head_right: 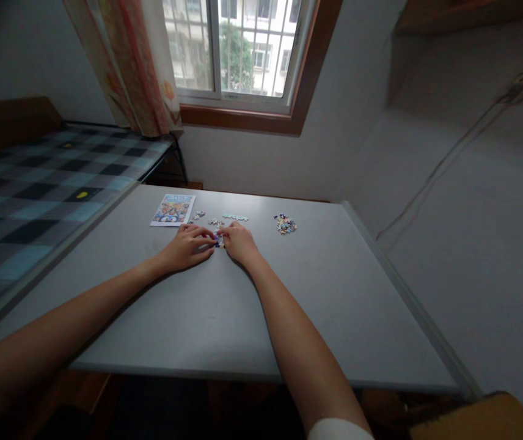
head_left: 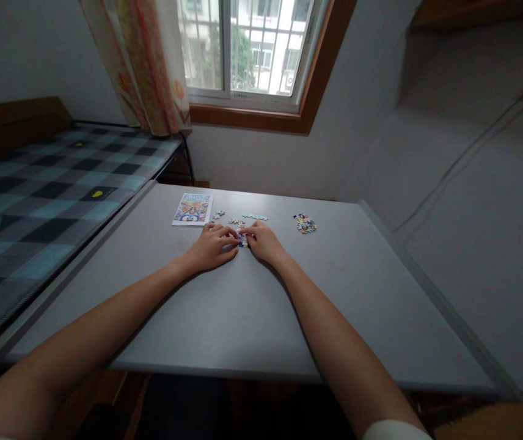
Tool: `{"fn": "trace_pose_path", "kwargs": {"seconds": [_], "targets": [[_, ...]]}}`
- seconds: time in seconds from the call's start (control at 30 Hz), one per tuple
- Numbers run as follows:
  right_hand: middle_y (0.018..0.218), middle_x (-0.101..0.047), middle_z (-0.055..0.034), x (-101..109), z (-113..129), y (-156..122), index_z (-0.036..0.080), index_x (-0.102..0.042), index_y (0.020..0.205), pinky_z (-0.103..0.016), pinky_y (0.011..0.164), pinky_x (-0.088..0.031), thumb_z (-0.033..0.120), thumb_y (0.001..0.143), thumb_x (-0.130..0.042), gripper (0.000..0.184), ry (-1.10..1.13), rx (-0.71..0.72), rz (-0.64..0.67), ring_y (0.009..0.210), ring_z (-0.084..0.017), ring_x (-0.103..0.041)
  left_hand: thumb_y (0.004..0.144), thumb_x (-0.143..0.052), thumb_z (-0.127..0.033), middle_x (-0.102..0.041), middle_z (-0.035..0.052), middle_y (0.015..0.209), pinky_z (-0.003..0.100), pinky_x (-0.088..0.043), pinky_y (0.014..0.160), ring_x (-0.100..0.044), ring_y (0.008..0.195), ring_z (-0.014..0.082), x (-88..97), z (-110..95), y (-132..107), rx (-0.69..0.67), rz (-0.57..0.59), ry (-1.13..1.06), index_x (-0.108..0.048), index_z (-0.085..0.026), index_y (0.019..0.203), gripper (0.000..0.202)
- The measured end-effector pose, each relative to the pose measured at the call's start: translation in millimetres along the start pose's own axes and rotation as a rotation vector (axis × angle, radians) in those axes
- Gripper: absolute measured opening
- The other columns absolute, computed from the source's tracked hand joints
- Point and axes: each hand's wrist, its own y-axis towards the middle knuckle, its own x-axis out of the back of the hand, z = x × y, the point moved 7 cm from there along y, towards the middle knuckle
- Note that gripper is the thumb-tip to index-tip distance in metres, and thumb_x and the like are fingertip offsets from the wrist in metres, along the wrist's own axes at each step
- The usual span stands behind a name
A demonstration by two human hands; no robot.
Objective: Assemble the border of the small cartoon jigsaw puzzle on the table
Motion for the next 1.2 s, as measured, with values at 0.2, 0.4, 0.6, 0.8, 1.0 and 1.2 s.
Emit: {"fn": "trace_pose_path", "kwargs": {"seconds": [0.2, 0.4, 0.6, 0.8, 1.0, 1.2], "targets": [[0.098, -0.061, -0.0065, 0.8, 0.2, -0.4, 0.023, -0.073, 0.111, -0.026, 0.087, -0.044, 0.016, 0.091, -0.047, 0.033, 0.007, -0.011, 0.005, 0.089, -0.016, -0.059, 0.090, -0.053, -0.036, -0.071, 0.0042, 0.109, 0.043, -0.030, 0.094, -0.058, 0.101, 0.0222, -1.3, 0.1, 1.2, -0.004, 0.021, -0.012, -0.073, -0.025, 0.101, 0.025], [0.098, -0.062, -0.0064, 1.5, 0.9, -0.7, 0.023, -0.072, 0.112, -0.026, 0.089, -0.043, 0.016, 0.091, -0.048, 0.033, 0.013, -0.026, 0.013, 0.092, -0.016, -0.059, 0.090, -0.052, -0.035, -0.072, 0.0047, 0.105, 0.042, -0.030, 0.093, -0.059, 0.101, 0.0219, 1.4, -0.8, 3.7, 0.029, 0.024, -0.036, -0.072, -0.024, 0.104, 0.027], [0.096, -0.062, -0.0065, 2.3, 2.2, -0.6, 0.023, -0.072, 0.112, -0.027, 0.088, -0.043, 0.017, 0.092, -0.047, 0.033, 0.013, -0.030, 0.005, 0.091, -0.016, -0.059, 0.089, -0.053, -0.035, -0.072, 0.0046, 0.105, 0.042, -0.030, 0.093, -0.057, 0.103, 0.0229, -0.9, 0.9, 4.3, 0.045, 0.039, -0.023, -0.073, -0.024, 0.102, 0.027], [0.097, -0.061, -0.0062, 2.1, 2.1, -0.2, 0.023, -0.072, 0.111, -0.027, 0.088, -0.043, 0.017, 0.092, -0.047, 0.033, 0.022, -0.032, 0.004, 0.090, -0.016, -0.059, 0.090, -0.052, -0.034, -0.070, 0.0040, 0.108, 0.042, -0.031, 0.095, -0.056, 0.103, 0.0222, -1.0, -0.9, 1.8, 0.020, 0.014, -0.006, -0.072, -0.024, 0.103, 0.026], [0.095, -0.061, -0.0061, 3.5, 3.3, -1.2, 0.023, -0.072, 0.113, -0.026, 0.086, -0.044, 0.016, 0.091, -0.047, 0.034, 0.027, -0.029, -0.002, 0.089, -0.016, -0.059, 0.088, -0.053, -0.029, -0.068, 0.0072, 0.100, 0.037, -0.038, 0.086, -0.060, 0.094, 0.0212, 6.1, 5.3, 1.6, 0.086, -0.088, 0.066, -0.071, -0.022, 0.110, 0.030], [0.097, -0.061, -0.0059, 1.5, 0.5, -0.3, 0.024, -0.072, 0.112, -0.026, 0.088, -0.043, 0.015, 0.090, -0.047, 0.034, 0.025, -0.029, -0.003, 0.089, -0.016, -0.059, 0.085, -0.051, -0.026, -0.066, 0.0016, 0.059, 0.030, -0.041, 0.068, -0.057, 0.057, 0.0157, 3.1, 18.4, -0.7, 0.251, -0.068, 0.055, -0.076, -0.022, 0.100, 0.029]]}}
